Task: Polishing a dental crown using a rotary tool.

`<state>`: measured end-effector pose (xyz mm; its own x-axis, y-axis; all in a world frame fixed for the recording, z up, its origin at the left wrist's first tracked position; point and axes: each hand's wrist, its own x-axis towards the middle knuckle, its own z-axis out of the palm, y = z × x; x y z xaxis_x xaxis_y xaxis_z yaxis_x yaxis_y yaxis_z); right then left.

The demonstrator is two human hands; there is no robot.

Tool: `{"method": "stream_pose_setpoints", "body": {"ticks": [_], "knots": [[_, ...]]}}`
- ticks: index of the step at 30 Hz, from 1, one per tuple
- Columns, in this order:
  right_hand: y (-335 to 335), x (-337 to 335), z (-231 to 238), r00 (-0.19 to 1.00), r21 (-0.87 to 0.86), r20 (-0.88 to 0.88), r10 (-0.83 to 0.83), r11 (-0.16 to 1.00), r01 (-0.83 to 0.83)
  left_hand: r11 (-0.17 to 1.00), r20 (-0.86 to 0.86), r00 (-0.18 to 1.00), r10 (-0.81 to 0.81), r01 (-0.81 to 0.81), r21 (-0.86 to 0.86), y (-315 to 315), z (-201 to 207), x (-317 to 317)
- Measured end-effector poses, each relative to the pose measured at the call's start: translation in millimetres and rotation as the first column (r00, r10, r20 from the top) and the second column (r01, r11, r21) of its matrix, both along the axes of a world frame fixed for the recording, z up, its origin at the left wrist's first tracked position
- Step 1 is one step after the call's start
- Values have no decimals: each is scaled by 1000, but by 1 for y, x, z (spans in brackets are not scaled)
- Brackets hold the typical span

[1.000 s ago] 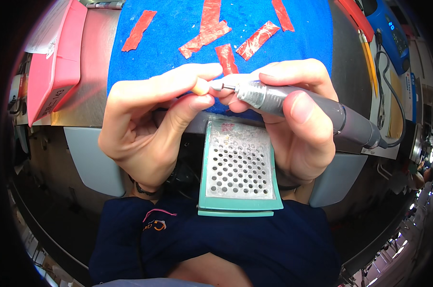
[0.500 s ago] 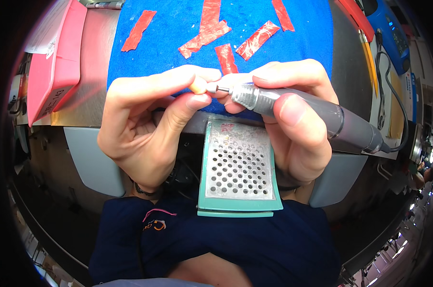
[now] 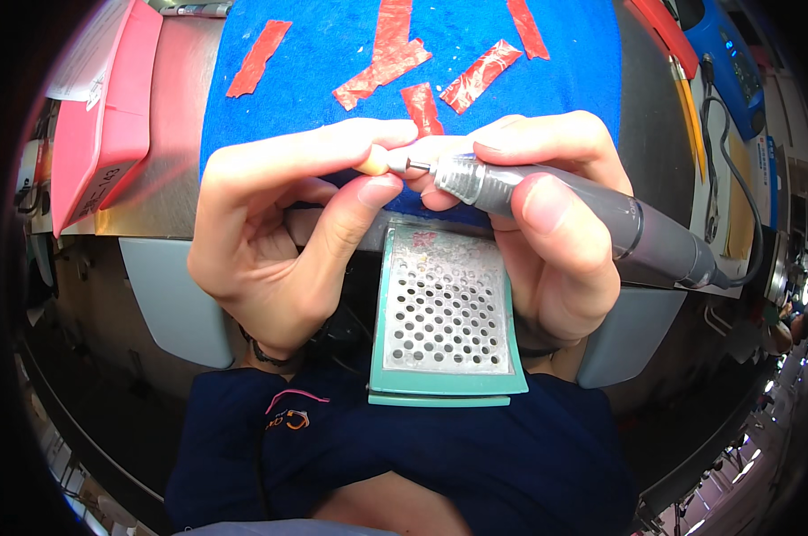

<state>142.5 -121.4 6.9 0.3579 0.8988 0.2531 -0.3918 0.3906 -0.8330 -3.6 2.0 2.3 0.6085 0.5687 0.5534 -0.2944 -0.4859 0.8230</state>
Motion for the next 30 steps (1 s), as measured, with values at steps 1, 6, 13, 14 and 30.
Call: {"method": "stream_pose_setpoints", "body": {"ticks": [1,6,13,14,30], "knots": [[0,-1,1,1000,-4,2,-4,1000,4,1000,24,1000,-7,7,4,1,-2,1],[1,-2,3,1000,-7,19,-4,1000,4,998,109,992,-60,62,-10,4,-11,4],[2,-4,5,1000,-20,14,-16,1000,16,998,135,989,-57,60,-19,3,-12,6],[2,-5,5,1000,-24,14,-21,999,22,998,136,989,-54,58,-21,2,-12,6],[1,-5,4,1000,-20,1,-13,1000,13,998,125,991,-46,50,-27,2,-11,4]]}}
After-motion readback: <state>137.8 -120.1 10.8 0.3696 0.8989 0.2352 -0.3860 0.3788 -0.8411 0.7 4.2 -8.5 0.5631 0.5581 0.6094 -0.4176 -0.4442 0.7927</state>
